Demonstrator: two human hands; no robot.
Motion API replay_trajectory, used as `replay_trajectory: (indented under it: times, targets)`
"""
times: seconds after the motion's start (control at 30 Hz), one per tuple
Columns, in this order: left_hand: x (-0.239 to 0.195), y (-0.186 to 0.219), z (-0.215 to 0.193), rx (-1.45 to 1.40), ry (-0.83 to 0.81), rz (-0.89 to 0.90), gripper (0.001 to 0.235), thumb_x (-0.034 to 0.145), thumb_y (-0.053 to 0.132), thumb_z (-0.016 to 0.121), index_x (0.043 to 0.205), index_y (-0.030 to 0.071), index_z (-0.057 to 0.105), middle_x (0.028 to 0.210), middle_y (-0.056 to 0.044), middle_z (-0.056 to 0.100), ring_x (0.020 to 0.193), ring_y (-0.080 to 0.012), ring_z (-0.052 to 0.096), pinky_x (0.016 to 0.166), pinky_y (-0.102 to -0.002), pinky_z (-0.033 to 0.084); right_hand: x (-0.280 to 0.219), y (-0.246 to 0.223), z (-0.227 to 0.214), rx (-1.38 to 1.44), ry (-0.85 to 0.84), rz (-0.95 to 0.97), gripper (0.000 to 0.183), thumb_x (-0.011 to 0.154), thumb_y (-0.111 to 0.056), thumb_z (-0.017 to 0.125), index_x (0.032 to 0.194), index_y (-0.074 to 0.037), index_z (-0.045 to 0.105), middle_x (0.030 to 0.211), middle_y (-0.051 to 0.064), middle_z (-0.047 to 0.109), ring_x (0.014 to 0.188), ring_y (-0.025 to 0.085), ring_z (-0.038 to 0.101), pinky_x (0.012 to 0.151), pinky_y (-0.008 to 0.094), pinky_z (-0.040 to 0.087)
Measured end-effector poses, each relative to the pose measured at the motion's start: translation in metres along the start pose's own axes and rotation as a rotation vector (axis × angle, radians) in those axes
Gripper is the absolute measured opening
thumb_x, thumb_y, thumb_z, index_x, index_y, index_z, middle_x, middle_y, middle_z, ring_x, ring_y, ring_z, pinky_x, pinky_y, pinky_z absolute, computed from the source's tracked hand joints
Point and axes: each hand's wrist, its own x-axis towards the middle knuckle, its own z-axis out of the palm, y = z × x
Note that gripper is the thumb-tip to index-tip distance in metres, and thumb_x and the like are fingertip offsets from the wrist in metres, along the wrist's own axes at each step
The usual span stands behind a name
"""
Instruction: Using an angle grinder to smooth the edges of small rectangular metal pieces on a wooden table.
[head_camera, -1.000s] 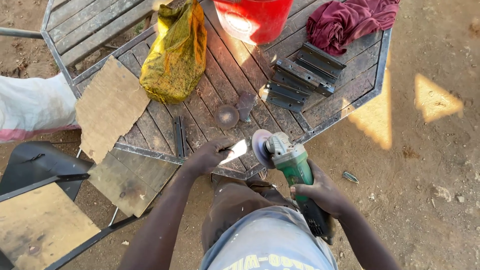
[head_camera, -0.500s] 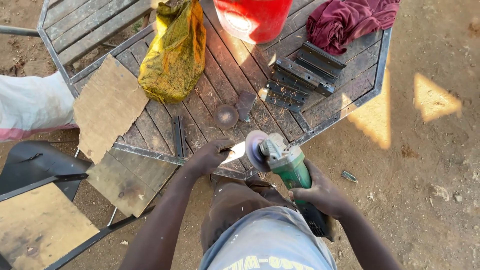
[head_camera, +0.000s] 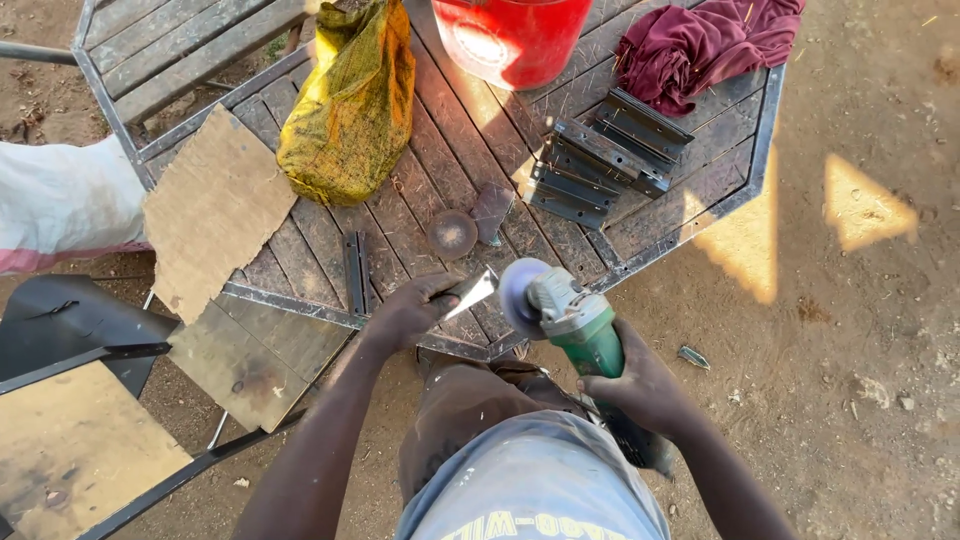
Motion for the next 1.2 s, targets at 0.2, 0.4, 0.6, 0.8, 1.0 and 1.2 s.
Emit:
replay_trajectory:
  times: [0.2, 0.4, 0.6, 0.8, 1.0, 1.2]
  targets:
    - [0.007, 0.0, 0.004, -0.551, 0.261, -0.091, 0.032, 0.106, 0.042, 0.047, 0.104, 0.012, 0.056, 0.083, -0.006, 0.059, 0.071, -0.0205, 0.063, 0.057, -0.033, 0.052, -0.004, -0.007, -0.004, -0.012, 0.04, 0.107, 0.086, 0.067, -0.027, 0.071, 0.147, -0.015, 0.043, 0.112, 0.013, 0.067, 0.092, 0.024, 0.063, 0.081, 0.038, 0.051]
    - [0.043, -0.028, 0.022, -0.796, 0.514, -0.356, 0.099, 0.059, 0.07, 0.07, 0.138, 0.019, 0.038, 0.162, -0.011, 0.042, 0.151, -0.023, 0.038, 0.126, -0.045, 0.021, 0.0, -0.016, 0.0, 0.005, 0.095, -0.013, 0.08, 0.065, -0.024, 0.074, 0.14, -0.015, 0.048, 0.107, 0.011, 0.067, 0.09, 0.022, 0.062, 0.08, 0.037, 0.052]
    - [0.028, 0.071, 0.007, -1.331, 0.719, -0.177, 0.09, 0.063, 0.036, 0.078, 0.138, 0.001, 0.045, 0.119, -0.022, 0.066, 0.11, -0.0376, 0.067, 0.106, -0.064, 0.051, -0.005, -0.026, 0.005, -0.096, 0.186, 0.003, 0.069, 0.065, -0.028, 0.074, 0.128, -0.013, 0.051, 0.101, 0.013, 0.066, 0.088, 0.026, 0.062, 0.078, 0.042, 0.049]
    - [0.055, 0.059, 0.014, -1.221, 0.772, -0.094, 0.097, 0.064, 0.046, 0.077, 0.149, 0.007, 0.049, 0.153, -0.011, 0.056, 0.143, -0.0275, 0.051, 0.121, -0.042, 0.036, -0.003, -0.023, 0.013, -0.06, 0.165, -0.047, 0.061, 0.066, -0.027, 0.077, 0.121, -0.016, 0.054, 0.096, 0.01, 0.066, 0.083, 0.022, 0.059, 0.075, 0.039, 0.048]
    - [0.05, 0.062, 0.024, -1.346, 0.668, -0.098, 0.046, 0.071, 0.024, 0.074, 0.113, 0.013, 0.058, 0.093, -0.009, 0.063, 0.085, -0.0278, 0.062, 0.079, -0.042, 0.053, 0.006, -0.026, 0.015, -0.073, 0.164, -0.05, 0.076, 0.064, -0.03, 0.075, 0.135, -0.017, 0.052, 0.104, 0.011, 0.07, 0.089, 0.025, 0.065, 0.077, 0.041, 0.051]
    - [0.048, 0.048, 0.024, -1.322, 0.768, -0.009, 0.047, 0.083, 0.017, 0.075, 0.127, 0.013, 0.058, 0.131, -0.018, 0.047, 0.12, -0.0285, 0.048, 0.099, -0.06, 0.043, 0.005, -0.03, 0.0, 0.068, 0.147, -0.029, 0.08, 0.065, -0.023, 0.085, 0.134, -0.007, 0.048, 0.109, 0.036, 0.063, 0.109, 0.058, 0.064, 0.089, 0.063, 0.05]
